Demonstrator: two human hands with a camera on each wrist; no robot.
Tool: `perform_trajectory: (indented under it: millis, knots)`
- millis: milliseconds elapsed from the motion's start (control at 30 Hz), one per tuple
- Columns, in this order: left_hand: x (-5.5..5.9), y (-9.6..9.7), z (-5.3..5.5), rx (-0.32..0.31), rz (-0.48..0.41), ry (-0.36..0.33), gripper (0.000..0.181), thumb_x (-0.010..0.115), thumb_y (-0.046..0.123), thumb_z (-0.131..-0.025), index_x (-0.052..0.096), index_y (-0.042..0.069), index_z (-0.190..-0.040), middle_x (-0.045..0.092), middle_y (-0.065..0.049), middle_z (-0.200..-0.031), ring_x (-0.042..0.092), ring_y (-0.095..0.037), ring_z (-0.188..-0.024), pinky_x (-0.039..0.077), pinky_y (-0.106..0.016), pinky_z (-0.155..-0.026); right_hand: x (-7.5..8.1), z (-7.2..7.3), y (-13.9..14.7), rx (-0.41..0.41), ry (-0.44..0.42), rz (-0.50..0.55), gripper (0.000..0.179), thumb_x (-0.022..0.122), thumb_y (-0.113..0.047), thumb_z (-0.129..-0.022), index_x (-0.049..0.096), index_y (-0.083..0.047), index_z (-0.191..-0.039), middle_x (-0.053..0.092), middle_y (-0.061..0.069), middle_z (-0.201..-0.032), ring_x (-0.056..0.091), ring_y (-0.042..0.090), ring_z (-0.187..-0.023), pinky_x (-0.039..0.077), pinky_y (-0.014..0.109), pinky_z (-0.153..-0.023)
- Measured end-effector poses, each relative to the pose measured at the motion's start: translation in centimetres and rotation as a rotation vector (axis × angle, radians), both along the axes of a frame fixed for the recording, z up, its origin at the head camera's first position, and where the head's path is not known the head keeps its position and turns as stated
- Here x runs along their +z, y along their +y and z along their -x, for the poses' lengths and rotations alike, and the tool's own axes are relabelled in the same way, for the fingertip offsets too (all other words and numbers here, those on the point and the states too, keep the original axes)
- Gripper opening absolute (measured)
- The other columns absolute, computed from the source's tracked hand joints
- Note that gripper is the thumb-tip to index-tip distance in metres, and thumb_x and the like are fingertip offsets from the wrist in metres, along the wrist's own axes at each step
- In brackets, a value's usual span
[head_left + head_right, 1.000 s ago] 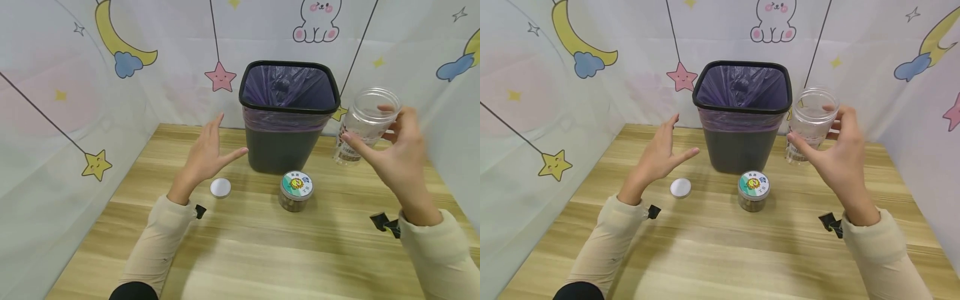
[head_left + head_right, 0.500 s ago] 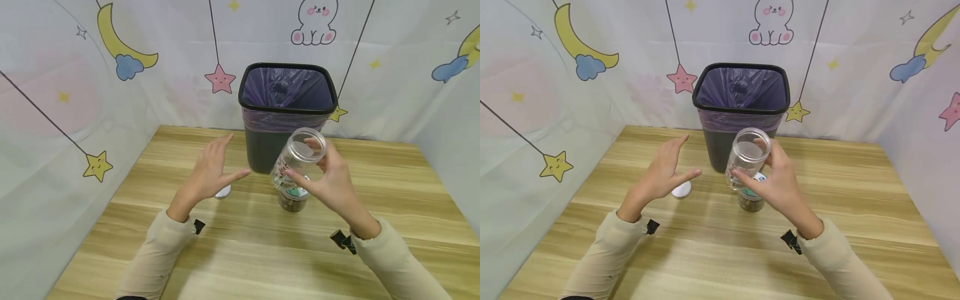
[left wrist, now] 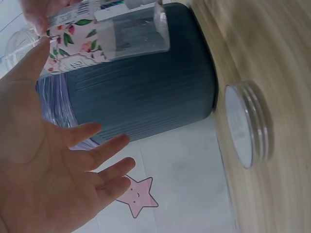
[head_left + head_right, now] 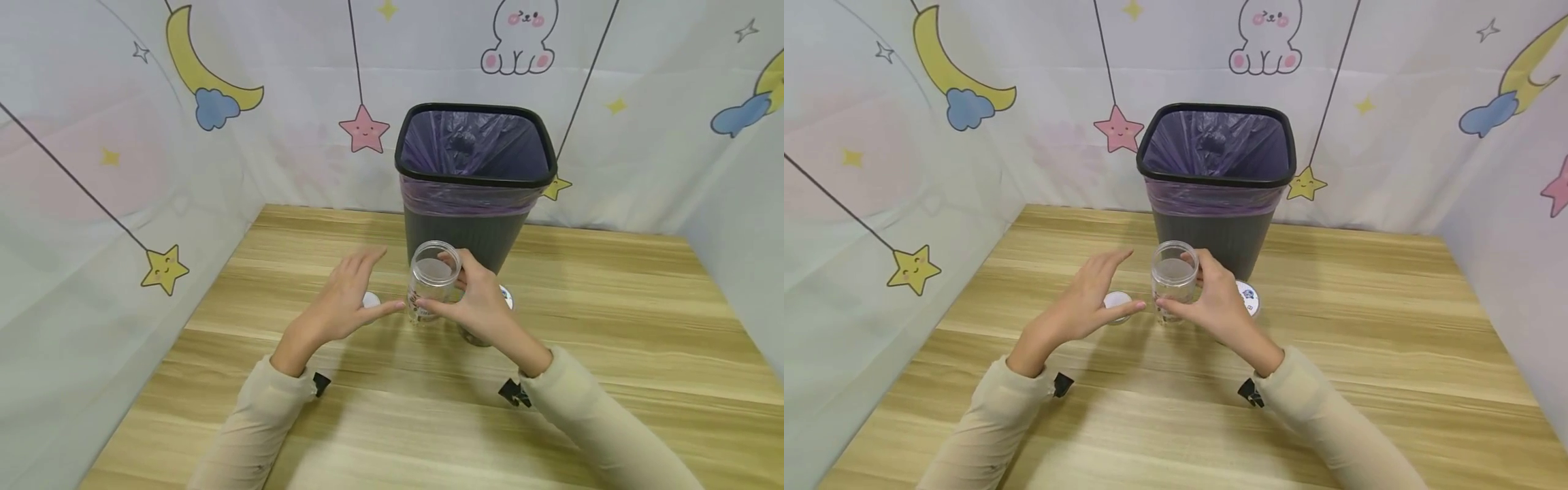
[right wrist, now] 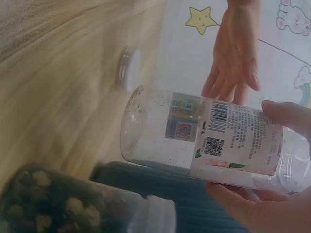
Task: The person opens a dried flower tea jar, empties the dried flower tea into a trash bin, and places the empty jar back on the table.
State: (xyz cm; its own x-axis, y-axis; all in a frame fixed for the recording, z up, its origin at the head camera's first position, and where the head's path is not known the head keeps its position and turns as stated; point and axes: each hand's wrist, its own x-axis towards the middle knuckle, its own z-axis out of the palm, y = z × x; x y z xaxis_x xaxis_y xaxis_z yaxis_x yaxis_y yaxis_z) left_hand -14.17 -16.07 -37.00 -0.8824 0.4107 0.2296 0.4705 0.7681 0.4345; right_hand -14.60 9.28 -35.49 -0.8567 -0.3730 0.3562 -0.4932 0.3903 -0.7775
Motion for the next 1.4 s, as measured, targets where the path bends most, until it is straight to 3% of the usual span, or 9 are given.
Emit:
perform_trajectory:
  millis: [167, 433, 867, 1000, 1133, 1233, 1400]
  knots:
    - [-0.3, -0.2, -0.1, -0.009, 0.047, -0.011, 0.088, 0.063, 0.063, -0.089, 0.038, 0.006, -0.152, 0.044, -0.014, -0.147, 0.037, -0.034, -0.137, 0.029, -0.054, -0.111, -1.2, 0.7, -0.7, 0.004, -0.008, -0.020, 0.073, 0.092, -0.016, -0.072, 0.050, 0.004, -0.129, 0.062, 0.021, -0.124, 0.063, 0.035, -0.114, 0.053, 0.044, -0.093]
    - [-0.8, -0.4, -0.1, -0.010, 0.090, -0.038, 0.085, 0.064, 0.063, -0.089, 0.044, 0.006, -0.148, 0.049, -0.014, -0.145, 0.042, -0.034, -0.135, 0.032, -0.055, -0.110, -2.2, 1.2, -1.3, -0.015, -0.044, -0.069, 0.074, 0.091, -0.020, -0.073, 0.051, 0.004, -0.130, 0.062, 0.021, -0.127, 0.065, 0.037, -0.108, 0.053, 0.048, -0.091]
    - [-1.0, -0.4, -0.7, -0.005, 0.126, -0.019, 0.069, 0.065, 0.062, -0.088, 0.063, 0.008, -0.131, 0.062, -0.013, -0.130, 0.051, -0.034, -0.126, 0.038, -0.053, -0.105, -2.5, 1.5, -1.8, -0.042, -0.054, -0.142, 0.078, 0.090, -0.022, -0.075, 0.049, 0.008, -0.135, 0.061, 0.024, -0.125, 0.062, 0.038, -0.110, 0.053, 0.048, -0.089]
    - [-1.1, -0.4, -1.0, -0.034, 0.113, -0.010, 0.062, 0.065, 0.060, -0.089, 0.068, 0.007, -0.120, 0.068, -0.009, -0.115, 0.061, -0.030, -0.111, 0.047, -0.047, -0.095, -2.7, 1.5, -2.0, -0.038, -0.040, -0.138, 0.081, 0.089, -0.022, -0.076, 0.047, 0.008, -0.138, 0.062, 0.022, -0.122, 0.062, 0.037, -0.111, 0.053, 0.048, -0.089]
    - [-1.2, -0.3, -1.4, -0.073, 0.072, -0.057, 0.054, 0.065, 0.058, -0.090, 0.070, 0.007, -0.108, 0.072, -0.003, -0.096, 0.067, -0.019, -0.086, 0.054, -0.035, -0.077, -2.8, 1.5, -2.2, -0.037, -0.039, -0.121, 0.087, 0.091, -0.021, -0.073, 0.045, 0.002, -0.143, 0.062, 0.019, -0.125, 0.062, 0.034, -0.113, 0.052, 0.047, -0.091]
    - [-1.0, 0.0, -1.9, -0.084, 0.062, -0.114, 0.054, 0.065, 0.060, -0.090, 0.070, 0.009, -0.104, 0.069, 0.004, -0.086, 0.064, -0.009, -0.074, 0.052, -0.028, -0.068, -2.6, 1.3, -2.1, -0.043, -0.054, -0.112, 0.097, 0.093, -0.022, -0.071, 0.039, 0.003, -0.148, 0.060, 0.020, -0.130, 0.061, 0.035, -0.116, 0.052, 0.045, -0.094]
    - [-0.3, 0.9, -2.9, -0.141, 0.058, -0.146, 0.050, 0.065, 0.061, -0.088, 0.069, 0.013, -0.100, 0.061, 0.014, -0.078, 0.057, 0.000, -0.068, 0.050, -0.023, -0.064, -1.9, 0.3, -0.7, -0.079, -0.090, -0.055, 0.104, 0.092, -0.015, -0.071, 0.030, 0.008, -0.151, 0.055, 0.027, -0.134, 0.056, 0.039, -0.123, 0.048, 0.041, -0.099]
